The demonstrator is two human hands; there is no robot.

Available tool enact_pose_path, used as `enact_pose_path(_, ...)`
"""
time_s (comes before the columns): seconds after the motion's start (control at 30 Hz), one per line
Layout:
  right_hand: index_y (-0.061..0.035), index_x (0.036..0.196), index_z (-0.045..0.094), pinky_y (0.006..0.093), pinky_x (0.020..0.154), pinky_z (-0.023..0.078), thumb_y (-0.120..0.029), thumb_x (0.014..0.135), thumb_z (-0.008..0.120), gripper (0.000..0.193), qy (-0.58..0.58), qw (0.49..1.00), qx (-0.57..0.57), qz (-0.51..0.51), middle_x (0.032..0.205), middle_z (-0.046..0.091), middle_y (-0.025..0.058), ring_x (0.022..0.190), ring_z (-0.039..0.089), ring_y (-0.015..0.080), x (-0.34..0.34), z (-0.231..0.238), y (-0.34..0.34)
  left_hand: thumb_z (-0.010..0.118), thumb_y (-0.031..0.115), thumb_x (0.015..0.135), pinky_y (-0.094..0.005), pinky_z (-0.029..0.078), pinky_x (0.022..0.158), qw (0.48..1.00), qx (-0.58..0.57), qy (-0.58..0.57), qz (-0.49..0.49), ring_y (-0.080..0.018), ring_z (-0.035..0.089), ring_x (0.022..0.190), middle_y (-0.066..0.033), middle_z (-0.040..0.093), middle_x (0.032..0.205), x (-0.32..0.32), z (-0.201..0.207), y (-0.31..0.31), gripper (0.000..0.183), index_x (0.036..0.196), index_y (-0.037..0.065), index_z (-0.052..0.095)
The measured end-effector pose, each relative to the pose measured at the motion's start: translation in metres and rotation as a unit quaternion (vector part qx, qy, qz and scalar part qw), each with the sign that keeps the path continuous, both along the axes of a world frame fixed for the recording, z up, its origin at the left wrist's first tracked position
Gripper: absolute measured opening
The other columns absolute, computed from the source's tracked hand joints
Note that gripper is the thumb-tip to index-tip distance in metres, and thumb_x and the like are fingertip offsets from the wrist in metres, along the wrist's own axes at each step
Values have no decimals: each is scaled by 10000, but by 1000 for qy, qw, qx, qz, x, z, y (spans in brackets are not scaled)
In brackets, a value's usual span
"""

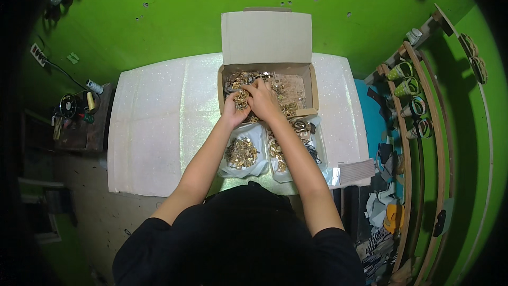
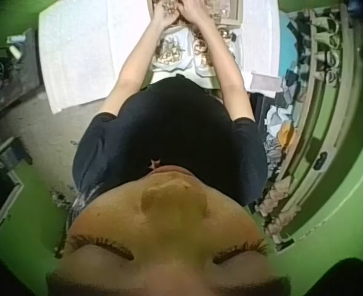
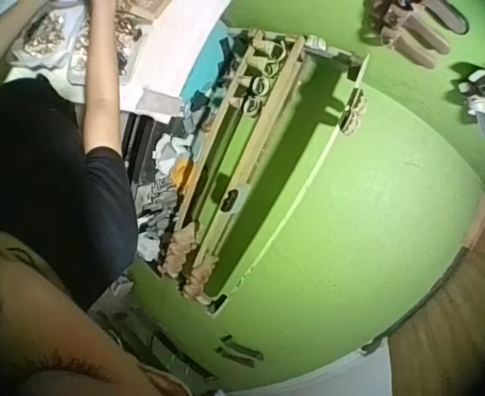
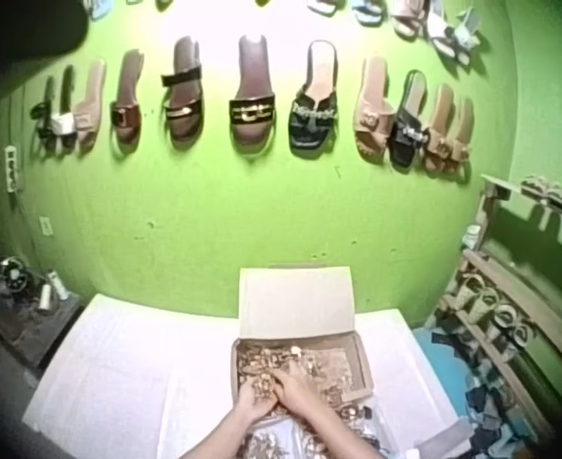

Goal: Sort small decorative or functional metallic shoe components into separate bins.

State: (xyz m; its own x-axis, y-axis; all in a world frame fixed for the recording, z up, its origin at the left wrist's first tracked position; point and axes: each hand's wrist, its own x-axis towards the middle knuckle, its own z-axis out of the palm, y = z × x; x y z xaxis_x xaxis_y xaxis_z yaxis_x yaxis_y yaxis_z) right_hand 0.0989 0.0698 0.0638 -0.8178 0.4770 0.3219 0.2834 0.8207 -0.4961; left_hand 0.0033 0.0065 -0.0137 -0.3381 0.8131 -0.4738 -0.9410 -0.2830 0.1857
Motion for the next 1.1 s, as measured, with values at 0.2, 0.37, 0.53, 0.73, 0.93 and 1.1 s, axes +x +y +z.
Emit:
enact_pose_path(0.2, -123, 954, 589, 393, 811, 361, -117, 639, 618, 317, -80, 996, 32, 13, 991, 445, 105, 952, 416, 285, -11, -1, 1, 404, 227, 831, -320, 456, 707, 998, 53, 5, -33, -169, 494, 748, -68, 515, 855, -6, -13, 0, 223, 959, 60, 476)
enact_pose_path(0.37, -63, 837, 568, 395, 767, 385, -107, 615, 634, 236, -18, 999, 27, 8, 876, 514, 89, 907, 459, 285, -10, -2, 7, 390, 236, 830, -317, 454, 705, 999, 22, 16, -28, -167, 513, 763, -64, 537, 858, -5, -13, 5, 230, 924, 62, 507)
enact_pose_path(0.53, -32, 799, 559, 303, 603, 420, -83, 646, 632, 178, -14, 992, -125, 14, 675, 544, 51, 640, 505, 177, -9, 0, 16, 377, 244, 835, -321, 459, 715, 998, 32, 27, -38, -176, 522, 801, -76, 549, 877, -7, -11, 4, 259, 940, 55, 519)
enact_pose_path(0.73, 10, 755, 540, 194, 516, 389, -52, 692, 639, 133, 82, 946, -312, -21, 648, 533, 0, 565, 455, 47, 1, -17, 32, 354, 237, 849, -322, 497, 703, 999, 12, 6, -37, -197, 544, 818, -102, 554, 891, -2, 0, 2, 277, 948, 34, 515)
enact_pose_path(0.93, 17, 732, 547, 229, 516, 437, -68, 661, 658, 157, 85, 942, -323, -22, 664, 576, 57, 579, 542, 91, -3, -22, 30, 315, 215, 860, -326, 506, 714, 998, 49, -1, -37, -212, 569, 814, -120, 556, 903, -4, -4, 2, 296, 973, 11, 498)
enact_pose_path(1.1, 26, 752, 539, 221, 564, 455, 34, 640, 641, 152, 95, 922, -376, -11, 691, 570, 41, 616, 542, 76, -7, -14, 10, 295, 216, 859, -312, 504, 656, 996, 66, 31, -50, -193, 569, 811, -102, 556, 903, -6, -10, -1, 312, 996, 25, 502)
